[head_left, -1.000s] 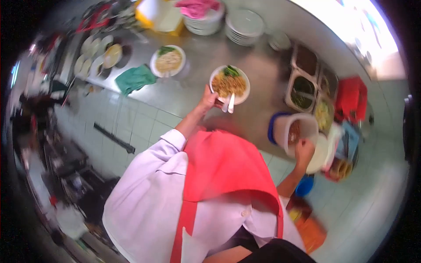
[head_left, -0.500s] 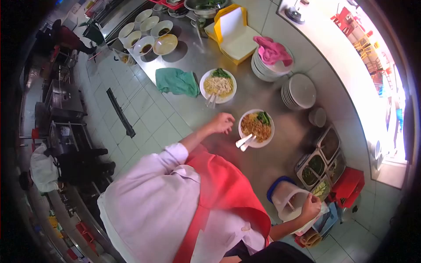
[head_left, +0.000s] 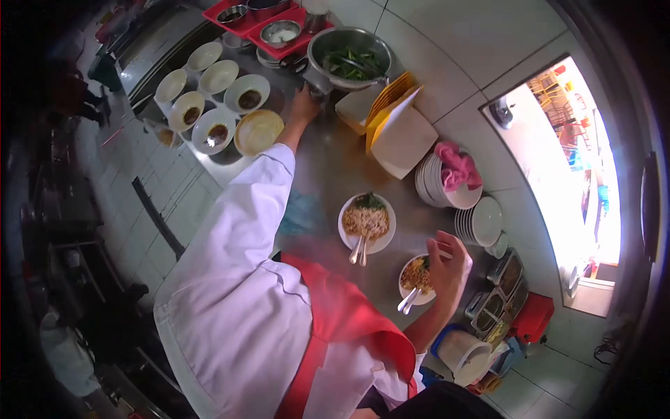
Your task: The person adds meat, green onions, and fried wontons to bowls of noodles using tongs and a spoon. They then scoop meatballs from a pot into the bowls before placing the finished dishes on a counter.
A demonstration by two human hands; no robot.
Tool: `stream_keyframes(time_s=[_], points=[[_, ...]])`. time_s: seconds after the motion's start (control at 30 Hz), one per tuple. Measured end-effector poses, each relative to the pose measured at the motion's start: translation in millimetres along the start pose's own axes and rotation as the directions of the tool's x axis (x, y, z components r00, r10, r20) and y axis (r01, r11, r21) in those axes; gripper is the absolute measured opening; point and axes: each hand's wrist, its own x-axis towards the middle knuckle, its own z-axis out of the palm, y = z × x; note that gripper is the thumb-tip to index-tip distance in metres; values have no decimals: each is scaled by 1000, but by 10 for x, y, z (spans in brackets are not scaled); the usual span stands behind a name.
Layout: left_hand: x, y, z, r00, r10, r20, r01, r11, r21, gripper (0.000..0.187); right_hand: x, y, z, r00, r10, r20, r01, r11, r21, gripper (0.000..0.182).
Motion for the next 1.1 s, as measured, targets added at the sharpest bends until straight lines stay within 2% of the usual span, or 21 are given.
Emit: stream_keyframes(time_s=[0.07, 0.2, 0.27, 0.3, 0.33, 0.37, 0.4, 0.47, 0.53, 0.57, 0.6, 0.63, 0.7, 0.73, 0.8, 0.83, 0.9, 0.93, 1.0, 1.07, 1.1], points=[[120, -28, 129, 998, -29, 59, 26, 998, 49, 30, 177, -251, 184, 1000, 0, 27, 0, 1000, 30, 25], [210, -381, 188, 951, 43, 307, -84, 989, 123, 35, 628, -489, 591, 957, -287, 51, 289, 956, -45, 25], [155, -598, 361, 972, 125, 200, -169, 962, 216, 39, 924, -768, 761, 922, -386, 28, 386, 910, -151, 27], [90, -631, 397, 965, 135, 226, -182, 963, 200, 39, 1065, -927, 859, 928, -373, 15, 373, 926, -58, 29], [47, -657, 388, 977, 166, 131, -196, 946, 259, 43, 1239, -1079, 1008, 931, -366, -2, 366, 930, 39, 30], [26, -653, 392, 979, 200, 33, -200, 926, 320, 47, 1435, -1159, 1180, 894, -446, -54, 444, 895, -32, 31], [47, -537, 323, 977, 205, 54, -212, 927, 310, 47, 1624, -1217, 1349, 850, -520, -91, 510, 853, -108, 32], [94, -213, 47, 996, 18, 89, -41, 963, 267, 57, 2036, -1334, 1665, 728, -676, -114, 623, 722, -300, 35], [288, -436, 182, 926, 186, 327, -294, 901, 319, 63, 2368, -1399, 1970, 621, -765, -168, 649, 623, -438, 33], [392, -572, 283, 901, 270, 338, -372, 883, 285, 59, 2413, -1594, 1961, 792, -610, 6, 534, 688, -490, 34], [433, -677, 345, 870, 353, 345, -447, 859, 251, 56, 2463, -1746, 1949, 903, -397, 165, 417, 717, -558, 38], [441, -704, 335, 865, 349, 361, -449, 859, 247, 56, 2593, -1710, 2041, 909, -382, 170, 408, 723, -557, 38], [470, -674, 285, 853, 425, 304, -445, 895, -2, 52, 2839, -1599, 2186, 883, -311, 352, 467, 658, -591, 26], [475, -699, 320, 846, 427, 320, -448, 894, -9, 52, 2858, -1603, 2167, 889, -294, 350, 454, 666, -592, 26], [461, -726, 383, 869, 388, 308, -425, 903, 62, 53, 2924, -1657, 2060, 808, -152, 569, 516, 648, -560, 23], [452, -630, 329, 862, 393, 319, -430, 901, 54, 53, 2885, -1683, 1983, 813, -140, 565, 504, 655, -563, 23], [337, -488, 205, 824, 497, 273, -539, 836, 105, 50, 2690, -1690, 1828, 896, -257, 363, 424, 737, -526, 23], [250, -425, 156, 807, 531, 259, -573, 811, 123, 49, 2568, -1694, 1735, 897, -254, 361, 421, 740, -525, 23], [4, -354, 160, 939, 321, 121, -340, 917, 208, 40, 2239, -1655, 1463, 919, -307, 248, 383, 841, -382, 27], [-237, -299, 109, 959, 276, 65, -283, 948, 145, 36, 1899, -1578, 1194, 934, -335, 127, 356, 909, -219, 36], [-355, -277, 74, 975, 224, 7, -224, 972, 73, 33, 1719, -1410, 1160, 934, -342, 105, 354, 926, -133, 31]])
